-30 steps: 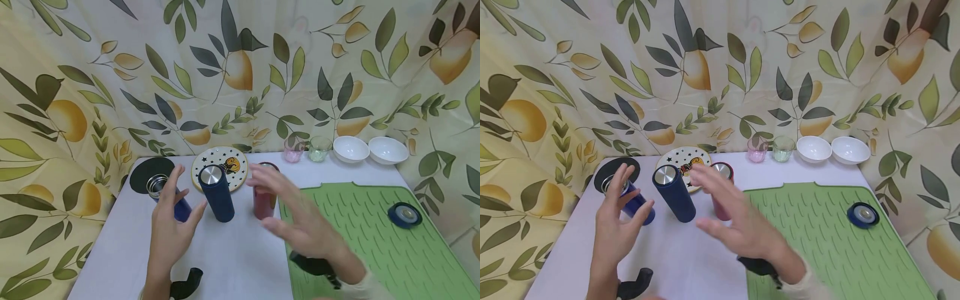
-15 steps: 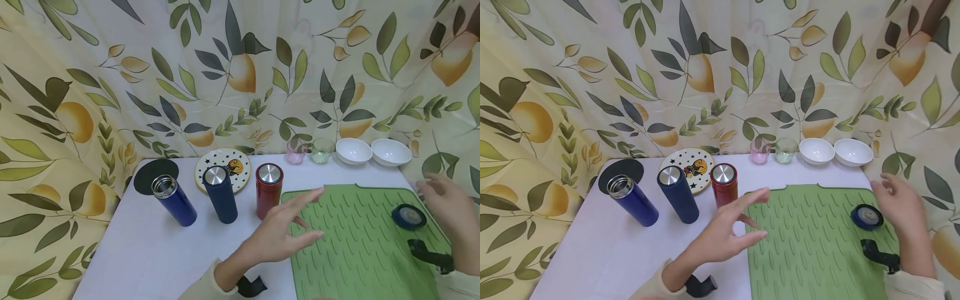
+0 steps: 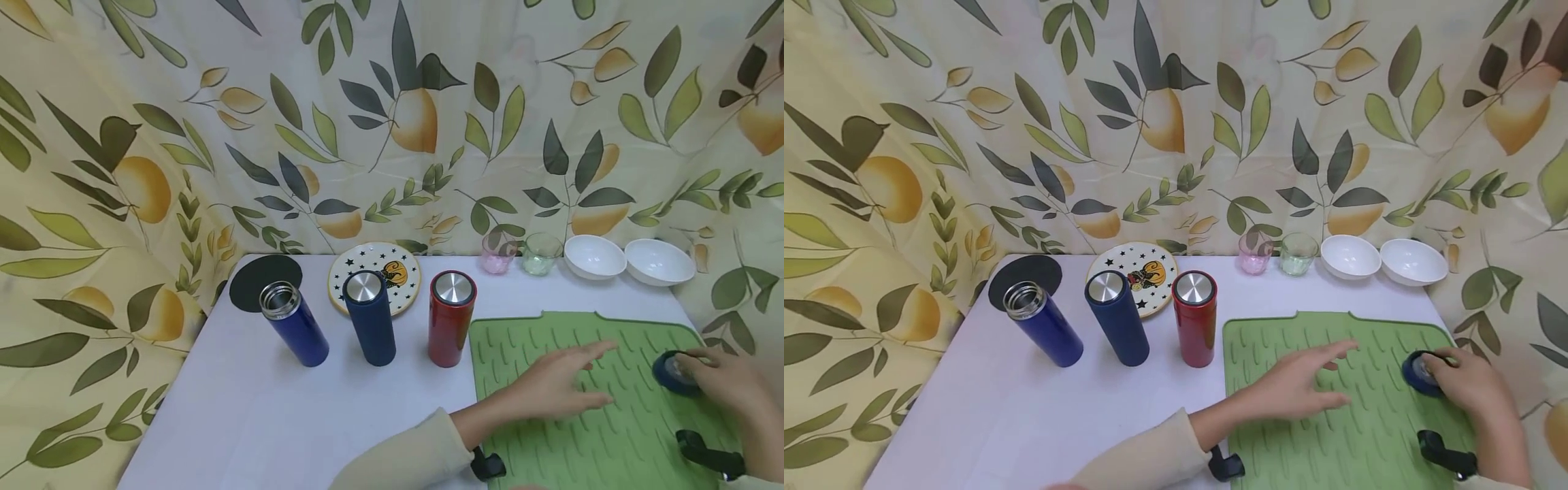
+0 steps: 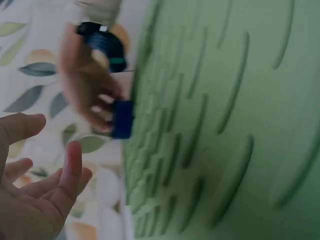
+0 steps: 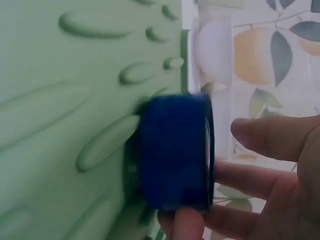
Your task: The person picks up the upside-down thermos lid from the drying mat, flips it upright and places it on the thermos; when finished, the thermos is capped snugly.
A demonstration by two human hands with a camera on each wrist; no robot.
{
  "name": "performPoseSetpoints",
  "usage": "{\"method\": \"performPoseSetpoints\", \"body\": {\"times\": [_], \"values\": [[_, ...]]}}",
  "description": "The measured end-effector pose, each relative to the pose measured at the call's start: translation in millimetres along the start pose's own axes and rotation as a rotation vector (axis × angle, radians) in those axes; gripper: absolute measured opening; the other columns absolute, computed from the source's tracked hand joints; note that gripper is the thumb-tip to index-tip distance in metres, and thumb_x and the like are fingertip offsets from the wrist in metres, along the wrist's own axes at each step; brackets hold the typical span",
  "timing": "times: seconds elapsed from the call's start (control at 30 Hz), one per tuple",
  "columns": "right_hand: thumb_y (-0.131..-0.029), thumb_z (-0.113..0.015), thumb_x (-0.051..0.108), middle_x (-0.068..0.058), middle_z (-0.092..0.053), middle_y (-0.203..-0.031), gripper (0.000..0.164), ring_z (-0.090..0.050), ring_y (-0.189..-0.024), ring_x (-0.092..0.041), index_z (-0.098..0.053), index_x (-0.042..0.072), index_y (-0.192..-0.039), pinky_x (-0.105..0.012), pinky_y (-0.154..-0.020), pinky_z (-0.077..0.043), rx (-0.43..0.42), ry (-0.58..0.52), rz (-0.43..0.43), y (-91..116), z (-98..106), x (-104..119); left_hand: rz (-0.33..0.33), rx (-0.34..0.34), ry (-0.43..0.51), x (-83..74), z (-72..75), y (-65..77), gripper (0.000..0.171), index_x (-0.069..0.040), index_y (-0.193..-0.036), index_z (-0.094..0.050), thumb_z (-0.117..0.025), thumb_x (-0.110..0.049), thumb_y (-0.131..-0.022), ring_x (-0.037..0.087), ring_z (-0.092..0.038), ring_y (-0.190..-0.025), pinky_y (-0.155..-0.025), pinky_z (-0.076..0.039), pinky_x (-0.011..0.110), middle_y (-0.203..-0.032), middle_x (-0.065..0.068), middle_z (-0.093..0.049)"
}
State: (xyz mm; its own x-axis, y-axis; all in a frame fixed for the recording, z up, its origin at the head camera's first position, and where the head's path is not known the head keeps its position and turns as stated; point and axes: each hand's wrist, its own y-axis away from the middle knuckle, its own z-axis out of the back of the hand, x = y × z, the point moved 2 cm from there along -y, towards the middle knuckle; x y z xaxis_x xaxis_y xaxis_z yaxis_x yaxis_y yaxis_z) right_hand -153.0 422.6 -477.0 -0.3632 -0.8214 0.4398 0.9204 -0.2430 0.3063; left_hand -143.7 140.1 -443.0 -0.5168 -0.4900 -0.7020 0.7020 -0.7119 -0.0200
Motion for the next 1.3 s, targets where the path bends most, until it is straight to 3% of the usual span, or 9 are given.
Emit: {"method": "performPoseSetpoints", "body": {"times": [0.13, 0.3, 0.4, 0.5, 0.57, 0.7, 0.83, 1.07, 1.3], "values": [[-0.093, -0.037, 0.053, -0.048, -0.025, -0.12, 0.079, -0.031, -0.102, -0.061, -0.03, -0.018, -0.127, -0.067, -0.075, -0.035, 0.058, -0.025, 0.059, 2, -2, 2, 0.047, 0.046, -0.086, 2.4, -30.9, -28.9, 0.085, -0.044, -0.142, -0.013, -0.07, -0.039, -0.08, -0.007, -0.04, -0.115, -0.086, -0.04, 0.012, -0.139, -0.025, -0.031], [-0.091, -0.038, 0.055, -0.048, -0.019, -0.125, 0.084, -0.027, -0.108, -0.061, -0.026, -0.017, -0.132, -0.068, -0.078, -0.034, 0.074, -0.085, 0.018, 1, -4, -7, 0.08, 0.083, -0.084, 2.5, -57.7, -53.3, 0.083, -0.042, -0.143, -0.018, -0.071, -0.039, -0.079, -0.007, -0.035, -0.12, -0.087, -0.039, 0.013, -0.137, -0.024, -0.034], [-0.092, -0.04, 0.053, -0.042, -0.03, -0.121, 0.081, -0.042, -0.097, -0.05, -0.027, -0.014, -0.134, -0.053, -0.069, -0.044, 0.054, -0.166, -0.016, 2, -8, -14, 0.099, 0.083, -0.088, 2.5, -65.1, -60.6, 0.082, -0.043, -0.142, -0.018, -0.07, -0.039, -0.079, -0.007, -0.039, -0.117, -0.086, -0.04, 0.014, -0.135, -0.024, -0.037], [-0.093, -0.042, 0.049, -0.027, -0.046, -0.097, 0.073, -0.05, -0.07, -0.029, -0.033, -0.011, -0.134, -0.036, -0.053, -0.043, 0.016, -0.259, -0.028, 4, -12, -18, 0.1, 0.073, -0.089, 2.6, -67.6, -65.0, 0.083, -0.044, -0.142, -0.016, -0.07, -0.04, -0.079, -0.007, -0.039, -0.117, -0.087, -0.041, 0.015, -0.134, -0.024, -0.038], [-0.092, -0.044, 0.048, -0.019, -0.047, -0.095, 0.07, -0.05, -0.062, -0.018, -0.036, -0.005, -0.136, -0.032, -0.051, -0.045, -0.002, -0.32, -0.023, 8, -13, -16, 0.091, 0.062, -0.076, 2.9, -68.1, -67.3, 0.083, -0.044, -0.142, -0.016, -0.07, -0.041, -0.079, -0.007, -0.038, -0.117, -0.086, -0.041, 0.014, -0.134, -0.024, -0.038], [-0.09, -0.052, 0.048, -0.007, -0.05, -0.086, 0.033, -0.049, -0.058, -0.009, -0.055, 0.033, -0.119, -0.028, -0.051, -0.049, 0.016, -0.458, 0.02, 15, -14, -4, 0.084, 0.014, -0.041, 4.2, -67.1, -69.3, 0.085, -0.045, -0.142, -0.016, -0.071, -0.044, -0.077, -0.009, -0.045, -0.104, -0.074, -0.041, 0.011, -0.13, -0.022, -0.042], [-0.091, -0.053, 0.041, 0.009, -0.054, -0.081, 0.012, -0.051, -0.064, -0.007, -0.05, 0.049, -0.098, -0.027, -0.054, -0.05, 0.102, -0.606, 0.089, 22, -16, 18, 0.091, -0.104, -0.009, 8.9, -58.7, -65.4, 0.085, -0.046, -0.141, -0.018, -0.072, -0.045, -0.075, -0.009, -0.046, -0.096, -0.072, -0.04, 0.013, -0.125, -0.022, -0.043], [-0.095, -0.051, 0.026, 0.012, -0.056, -0.092, 0.02, -0.054, -0.073, -0.009, -0.054, 0.037, -0.111, -0.028, -0.055, -0.051, 0.189, -0.78, 0.247, 32, -27, 66, -0.016, -0.285, -0.033, 21.6, -24.2, -36.9, 0.081, -0.039, -0.143, -0.021, -0.068, -0.044, -0.078, -0.003, -0.036, -0.122, -0.091, -0.039, 0.018, -0.14, -0.019, -0.033], [-0.096, -0.048, 0.027, 0.005, -0.054, -0.099, 0.023, -0.052, -0.075, -0.011, -0.051, 0.032, -0.118, -0.027, -0.055, -0.051, 0.313, -0.845, 0.276, 45, -37, 106, -0.076, -0.412, -0.011, 35.3, 7.1, 1.5, 0.077, -0.036, -0.141, -0.031, -0.072, -0.039, -0.076, -0.006, -0.048, -0.107, -0.08, -0.041, 0.01, -0.134, -0.017, -0.044]]}}
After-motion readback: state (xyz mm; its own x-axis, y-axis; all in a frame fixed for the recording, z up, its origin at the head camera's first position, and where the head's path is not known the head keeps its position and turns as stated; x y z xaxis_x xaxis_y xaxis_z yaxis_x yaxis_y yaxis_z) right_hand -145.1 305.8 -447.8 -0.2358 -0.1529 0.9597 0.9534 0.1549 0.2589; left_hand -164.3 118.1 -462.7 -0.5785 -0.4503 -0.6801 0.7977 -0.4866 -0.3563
